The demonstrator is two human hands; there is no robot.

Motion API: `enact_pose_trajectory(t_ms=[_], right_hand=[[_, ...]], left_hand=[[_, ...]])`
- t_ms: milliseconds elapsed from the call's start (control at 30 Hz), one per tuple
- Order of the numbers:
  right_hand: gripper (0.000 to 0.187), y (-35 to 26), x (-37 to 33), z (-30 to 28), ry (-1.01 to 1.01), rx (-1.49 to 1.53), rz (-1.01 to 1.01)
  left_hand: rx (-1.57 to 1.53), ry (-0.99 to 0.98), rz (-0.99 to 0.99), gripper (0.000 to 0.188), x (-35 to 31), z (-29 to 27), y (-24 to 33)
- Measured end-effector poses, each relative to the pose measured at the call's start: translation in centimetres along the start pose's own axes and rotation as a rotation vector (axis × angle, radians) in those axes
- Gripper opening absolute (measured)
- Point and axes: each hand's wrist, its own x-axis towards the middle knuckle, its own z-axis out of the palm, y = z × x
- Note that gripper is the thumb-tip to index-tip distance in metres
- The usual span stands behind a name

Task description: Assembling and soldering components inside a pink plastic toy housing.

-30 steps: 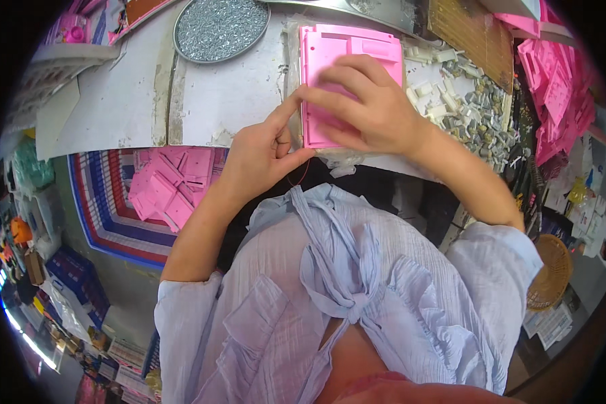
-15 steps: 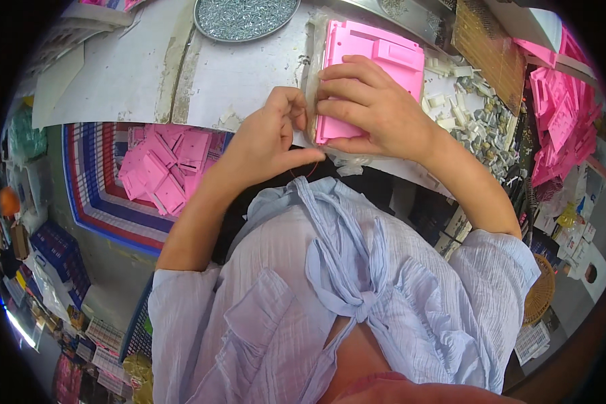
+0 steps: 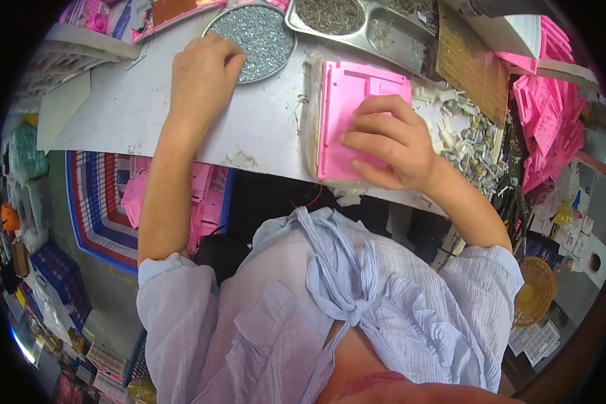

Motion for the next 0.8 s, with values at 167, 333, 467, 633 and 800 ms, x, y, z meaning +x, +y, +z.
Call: enact_pose_trajectory(t_ms=[167,333,467,633,800], right_hand=[[0.020,6.0,8.8,2.6,-0.094,-0.250,0.056],[0.017,10.9,14.0,7.9,-0.402,-0.502,0.087],[0.016,11.2,15.8,7.2,-0.492,-0.432,0.219],[0.018,10.1,13.8,2.9,-0.223,-0.299,0.203],[0.009,7.7,4.8,-6.3,-0.296,-0.291,0.439]], left_hand=[[-0.055,0.113,0.001,0.018,0.0,0.4,-0.3],[-0.049,0.140,-0.009,0.020,0.2,0.0,-0.8],[-0.117,0.076,-0.086,0.020,-0.4,-0.9,0.4],[-0.704,-0.082,-0.199,0.020,-1.8,0.6,5.4],[-0.662,-0.225,-0.177,0.021,-0.3,0.9,9.0]])
